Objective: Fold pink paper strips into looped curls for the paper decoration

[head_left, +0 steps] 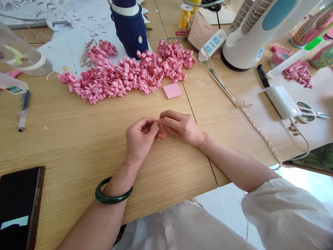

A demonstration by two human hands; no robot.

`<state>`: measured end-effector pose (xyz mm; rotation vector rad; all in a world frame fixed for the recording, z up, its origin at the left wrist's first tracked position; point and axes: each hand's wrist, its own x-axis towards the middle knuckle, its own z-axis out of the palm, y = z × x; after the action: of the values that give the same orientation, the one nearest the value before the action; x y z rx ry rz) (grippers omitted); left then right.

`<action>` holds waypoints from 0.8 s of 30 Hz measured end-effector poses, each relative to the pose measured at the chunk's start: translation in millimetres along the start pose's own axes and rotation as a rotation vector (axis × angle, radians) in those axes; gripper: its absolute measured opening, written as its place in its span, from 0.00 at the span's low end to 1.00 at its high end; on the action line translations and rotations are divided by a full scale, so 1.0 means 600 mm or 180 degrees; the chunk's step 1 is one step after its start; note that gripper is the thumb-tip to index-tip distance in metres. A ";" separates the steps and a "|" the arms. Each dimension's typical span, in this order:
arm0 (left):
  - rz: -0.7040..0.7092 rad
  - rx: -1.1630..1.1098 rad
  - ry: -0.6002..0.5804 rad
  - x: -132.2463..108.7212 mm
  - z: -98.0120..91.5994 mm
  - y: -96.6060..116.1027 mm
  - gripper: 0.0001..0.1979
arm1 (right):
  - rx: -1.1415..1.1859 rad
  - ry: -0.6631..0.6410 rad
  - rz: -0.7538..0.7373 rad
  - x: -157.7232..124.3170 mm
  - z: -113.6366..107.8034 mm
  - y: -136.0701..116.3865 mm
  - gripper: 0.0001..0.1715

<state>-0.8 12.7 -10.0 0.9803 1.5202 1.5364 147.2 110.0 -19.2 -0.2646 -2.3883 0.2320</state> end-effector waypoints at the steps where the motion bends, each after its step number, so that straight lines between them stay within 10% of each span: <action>1: 0.0002 -0.0055 0.0006 0.001 -0.001 0.000 0.04 | 0.0020 -0.0023 0.0005 0.000 -0.001 0.001 0.12; 15: -0.0163 -0.0612 0.0042 0.008 -0.003 0.012 0.10 | 0.1746 0.0453 0.1240 0.005 0.009 -0.016 0.20; 24: -0.0119 -0.0632 0.0037 0.007 -0.002 0.008 0.09 | 0.1571 0.0550 0.1540 0.010 -0.003 -0.025 0.15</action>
<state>-4.0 16.0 -5.3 0.8258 1.3559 1.6331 142.1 97.1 -10.7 -0.5946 -1.9857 0.9625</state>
